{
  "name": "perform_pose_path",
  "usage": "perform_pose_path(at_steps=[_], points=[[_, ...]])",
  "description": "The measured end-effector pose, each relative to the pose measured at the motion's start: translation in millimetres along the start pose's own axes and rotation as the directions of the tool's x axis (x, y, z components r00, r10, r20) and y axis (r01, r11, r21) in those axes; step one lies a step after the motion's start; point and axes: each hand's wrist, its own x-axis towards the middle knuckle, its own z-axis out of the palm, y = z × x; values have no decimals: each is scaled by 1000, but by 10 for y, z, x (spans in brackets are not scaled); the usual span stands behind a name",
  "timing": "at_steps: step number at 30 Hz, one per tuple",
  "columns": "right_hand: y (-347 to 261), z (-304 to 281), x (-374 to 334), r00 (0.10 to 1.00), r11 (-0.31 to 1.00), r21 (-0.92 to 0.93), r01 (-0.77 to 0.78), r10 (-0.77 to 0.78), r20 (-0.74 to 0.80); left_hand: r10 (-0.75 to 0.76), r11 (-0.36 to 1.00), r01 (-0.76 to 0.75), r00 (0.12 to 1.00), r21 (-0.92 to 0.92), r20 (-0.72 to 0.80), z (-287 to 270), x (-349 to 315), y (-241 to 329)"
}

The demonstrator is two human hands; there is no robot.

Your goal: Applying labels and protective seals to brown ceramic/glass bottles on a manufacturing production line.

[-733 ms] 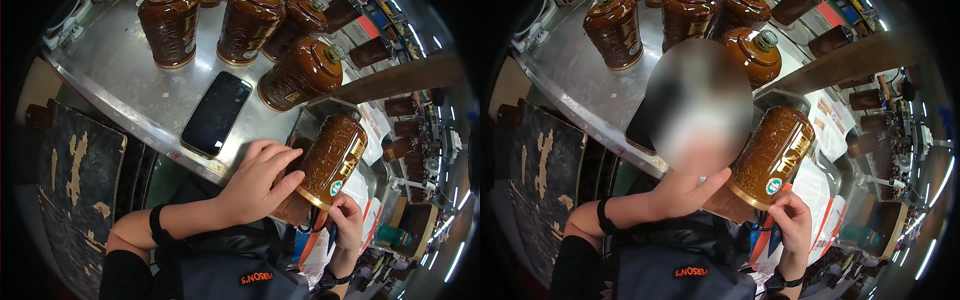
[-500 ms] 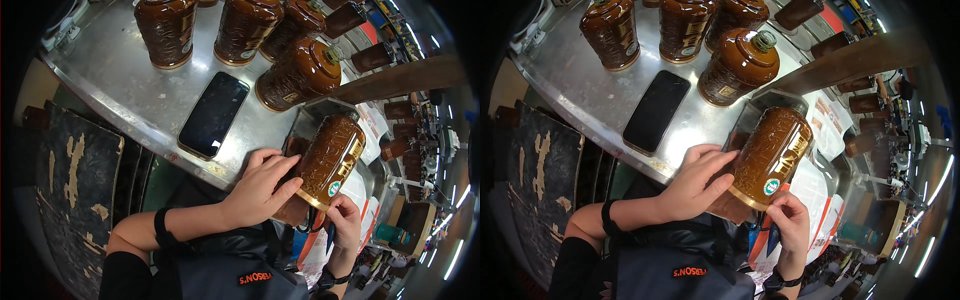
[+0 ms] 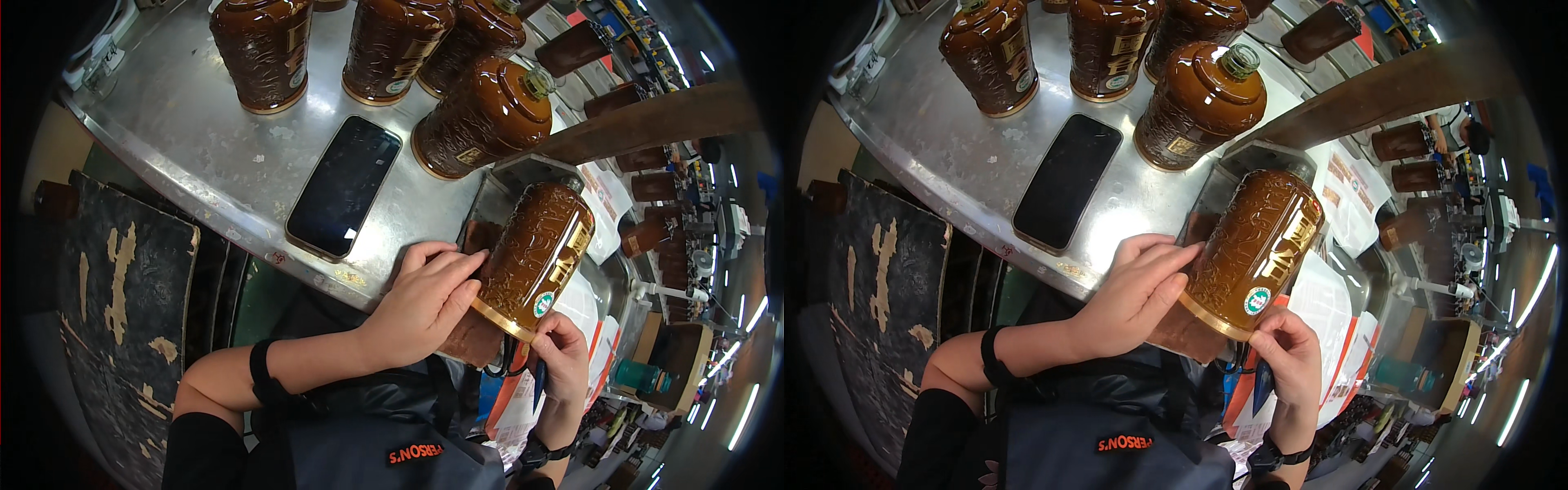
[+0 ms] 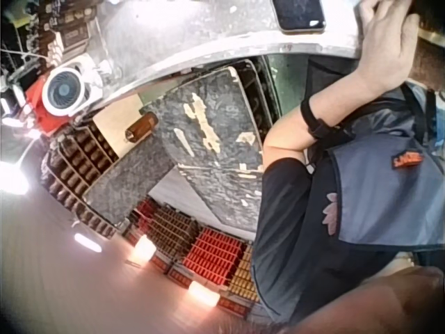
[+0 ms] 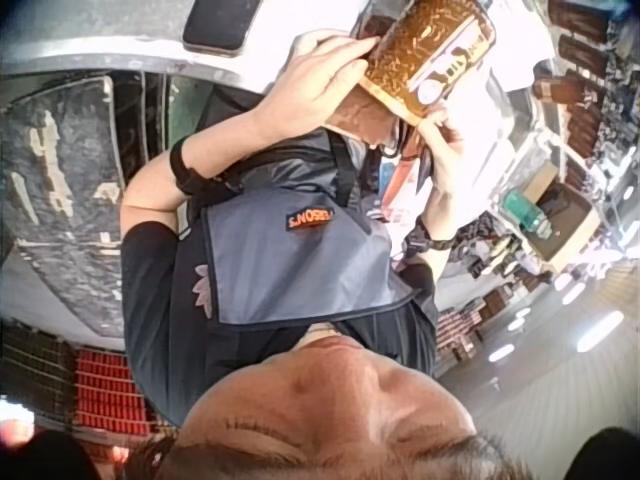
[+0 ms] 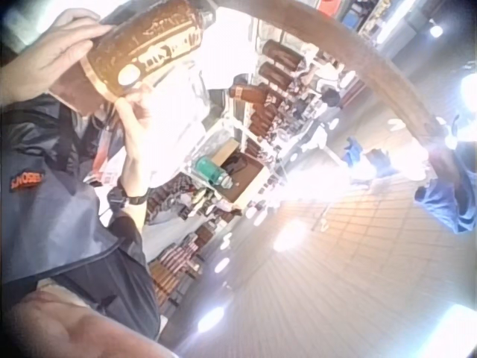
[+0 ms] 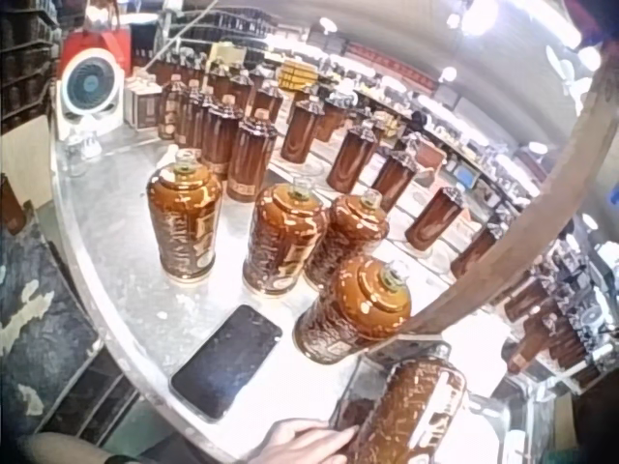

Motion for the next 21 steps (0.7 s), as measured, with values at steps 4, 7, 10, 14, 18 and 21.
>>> perform_pose_path(at_steps=[4,7,10,14,18,21], points=[[11,34,4,1000,1000,-13,-3,3,-2,-5,1000,5,1000,-11,-6,-19,-26,-40],[48,-4,3,1000,1000,3,-17,17,20,-5,1000,4,999,-6,-53,-17,-53,-29],[37,-27,-1,999,998,-50,-42,42,-8,48,997,-40,990,61,-136,-168,-63,-12],[-25,17,24,1000,996,-90,15,-18,-26,-46,984,88,967,-157,251,-705,-157,362],[3,5,60,999,991,-125,35,-37,-8,-25,979,169,649,-112,760,-758,-605,527],[-5,-21,19,993,988,-95,118,-119,0,-16,998,51,679,-25,734,-559,-907,421]])
